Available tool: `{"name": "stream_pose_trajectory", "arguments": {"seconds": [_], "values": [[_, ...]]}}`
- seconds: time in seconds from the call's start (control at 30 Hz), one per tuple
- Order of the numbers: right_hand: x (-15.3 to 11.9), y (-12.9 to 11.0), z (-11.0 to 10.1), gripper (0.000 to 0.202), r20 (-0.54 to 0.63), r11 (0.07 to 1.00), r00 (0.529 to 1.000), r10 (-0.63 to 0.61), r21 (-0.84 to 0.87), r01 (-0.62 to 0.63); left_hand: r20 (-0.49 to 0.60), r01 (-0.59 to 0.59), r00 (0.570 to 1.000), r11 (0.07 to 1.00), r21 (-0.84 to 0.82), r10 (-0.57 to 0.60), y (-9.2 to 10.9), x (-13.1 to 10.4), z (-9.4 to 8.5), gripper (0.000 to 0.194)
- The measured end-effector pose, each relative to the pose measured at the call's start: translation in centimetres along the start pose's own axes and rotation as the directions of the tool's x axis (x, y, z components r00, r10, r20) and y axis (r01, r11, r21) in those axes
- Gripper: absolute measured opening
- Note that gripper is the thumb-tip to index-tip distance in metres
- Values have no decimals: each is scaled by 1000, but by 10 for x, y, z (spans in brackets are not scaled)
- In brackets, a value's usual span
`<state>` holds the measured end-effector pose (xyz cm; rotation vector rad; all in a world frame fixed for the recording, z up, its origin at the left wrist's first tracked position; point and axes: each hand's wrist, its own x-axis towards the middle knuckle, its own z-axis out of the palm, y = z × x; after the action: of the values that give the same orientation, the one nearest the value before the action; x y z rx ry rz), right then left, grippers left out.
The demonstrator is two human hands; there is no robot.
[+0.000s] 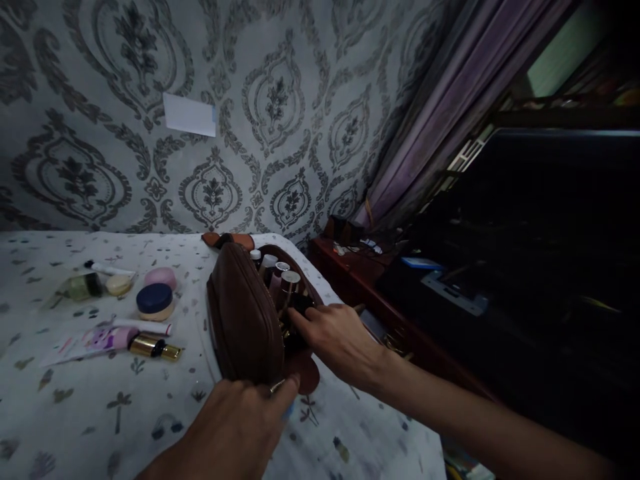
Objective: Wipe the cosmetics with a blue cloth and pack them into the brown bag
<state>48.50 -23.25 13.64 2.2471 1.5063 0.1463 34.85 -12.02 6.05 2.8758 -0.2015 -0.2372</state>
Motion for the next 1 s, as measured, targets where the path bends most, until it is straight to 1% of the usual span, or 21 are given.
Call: {"name": "stream_pose_trajectory", "arguments": {"seconds": [0.1, 0.17, 0.37, 0.5, 0.57, 0.63, 0.73, 0.87, 1.0], "values": [[2, 3, 2, 11, -29, 1000, 999, -27, -6, 27, -23, -16, 1000, 1000, -14, 16, -1, 0, 5, 54], [4, 4, 4, 8, -58, 999, 997, -51, -13, 51, -40, -36, 999, 999, -32, 35, -2, 1, 7, 55], [1, 3, 9, 17, -138, 998, 989, -50, -51, 43, -49, -41, 998, 998, -44, 39, -2, -1, 5, 55], [-5, 6, 14, 16, -239, 998, 969, -57, -42, 48, -54, -49, 997, 998, -37, 47, 0, -2, 1, 53], [-5, 9, 15, 15, -286, 1000, 958, -23, -25, 17, -34, -38, 999, 999, -33, 37, 0, -2, 1, 53], [-4, 12, 14, 14, -315, 999, 948, 36, 11, -34, -22, -37, 999, 999, -30, 36, -1, -2, 2, 53], [0, 16, 12, 13, -324, 995, 943, 82, 85, -57, -55, -46, 997, 999, -6, 46, -2, -1, 6, 52], [-2, 19, 14, 11, -327, 995, 943, 54, 97, -24, -85, -53, 995, 998, 14, 54, -3, 0, 10, 52], [-9, 22, 19, 6, -397, 999, 918, 9, 50, 11, -94, -61, 994, 998, 14, 62, -3, 0, 12, 55]]}}
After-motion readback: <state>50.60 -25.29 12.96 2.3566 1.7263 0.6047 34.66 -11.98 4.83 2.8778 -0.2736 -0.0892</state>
